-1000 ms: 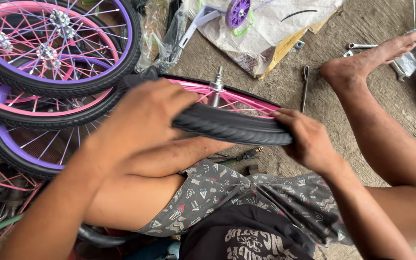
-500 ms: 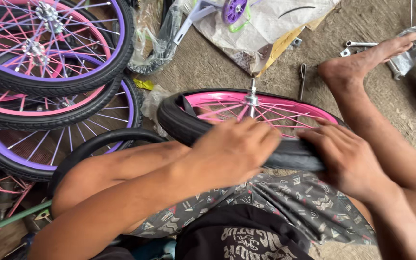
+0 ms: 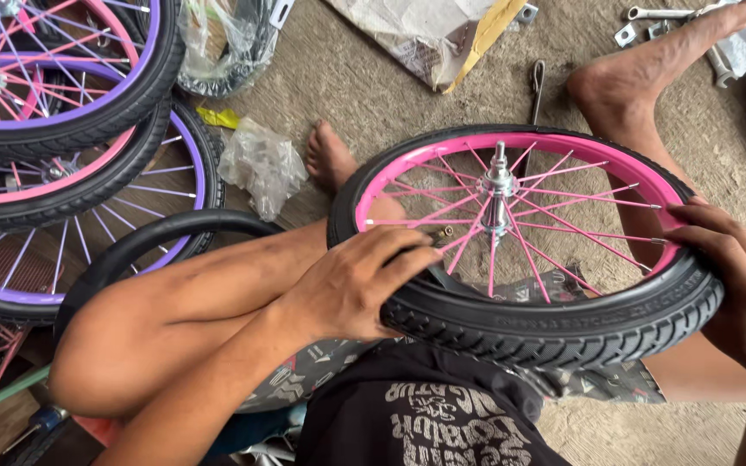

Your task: The person installs a black inner tube into a pink bicycle wheel rim. They carefully tuck the tube inside the tire and then press the tire bead onto the rim by hand, working around the circumference to secure it.

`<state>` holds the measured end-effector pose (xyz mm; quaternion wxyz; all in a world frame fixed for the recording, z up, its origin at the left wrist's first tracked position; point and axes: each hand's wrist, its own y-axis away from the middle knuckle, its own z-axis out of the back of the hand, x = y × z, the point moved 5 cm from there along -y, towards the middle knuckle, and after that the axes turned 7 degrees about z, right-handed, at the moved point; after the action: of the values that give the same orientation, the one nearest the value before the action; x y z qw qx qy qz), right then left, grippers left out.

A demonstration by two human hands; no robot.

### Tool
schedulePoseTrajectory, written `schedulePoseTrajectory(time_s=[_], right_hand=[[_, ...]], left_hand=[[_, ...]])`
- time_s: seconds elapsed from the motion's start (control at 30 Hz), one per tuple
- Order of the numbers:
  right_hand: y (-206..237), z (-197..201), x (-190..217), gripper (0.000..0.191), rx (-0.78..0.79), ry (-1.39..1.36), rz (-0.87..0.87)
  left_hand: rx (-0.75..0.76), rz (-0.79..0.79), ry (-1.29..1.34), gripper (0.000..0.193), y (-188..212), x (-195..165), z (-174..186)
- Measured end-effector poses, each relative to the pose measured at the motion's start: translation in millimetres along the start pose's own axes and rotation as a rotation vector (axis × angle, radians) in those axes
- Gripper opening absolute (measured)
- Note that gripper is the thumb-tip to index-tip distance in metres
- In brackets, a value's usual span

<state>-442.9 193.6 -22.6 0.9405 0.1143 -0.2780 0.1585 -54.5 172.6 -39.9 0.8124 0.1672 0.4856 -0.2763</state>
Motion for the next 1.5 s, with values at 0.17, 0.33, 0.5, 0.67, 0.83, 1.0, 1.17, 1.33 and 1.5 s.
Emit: schedulePoseTrajectory(time_s=[0.17,0.33,0.5,0.67,0.83,1.0,1.17,1.33,1.5], right_hand=[[-3.2,3.5,-16.1,0.068,0.002,0.047,0.037],[-26.7,24.7,19.4,0.094,0.036,0.139,0.076],[-50.1,29.0,110.3,0.106,0.366,0.076,0.314],[-71.2,-8.0,151.6,0.069,0.513,-0.051,0.339],[-22.1,-60.3,154.5,0.069,0.646,-0.169,0.403],[35.2,-114.6,134.6,0.068,0.555,-0.138,0.256],[66.7,-133.6,134.5,0.065,0.470,-0.178,0.138],[54.5,-123.0,124.6,0.050,0.531,-0.401,-0.079],[28.3,-140.2,125.5,0.041,0.599,-0.466,-0.155]], left_hand=[[0.048,0.088,0.064,0.076,-1.3,-1.7,-8.6],[-0.057,0.006,-0.001,0.076,-30.9,-28.6,-13.9],[0.020,0.055,-0.035,0.063,-50.5,-40.8,-26.6],[0.067,-0.016,-0.187,0.071,-29.7,-45.9,-35.1],[0.195,0.003,-0.190,0.059,1.8,-53.5,-50.0],[0.161,-0.074,-0.408,0.027,52.2,-48.2,-89.0],[0.271,0.000,-0.269,0.021,78.5,-19.6,-112.2],[0.384,0.077,-0.031,0.047,50.8,-22.9,-91.4],[0.526,0.404,0.106,0.042,32.9,10.9,-97.2]])
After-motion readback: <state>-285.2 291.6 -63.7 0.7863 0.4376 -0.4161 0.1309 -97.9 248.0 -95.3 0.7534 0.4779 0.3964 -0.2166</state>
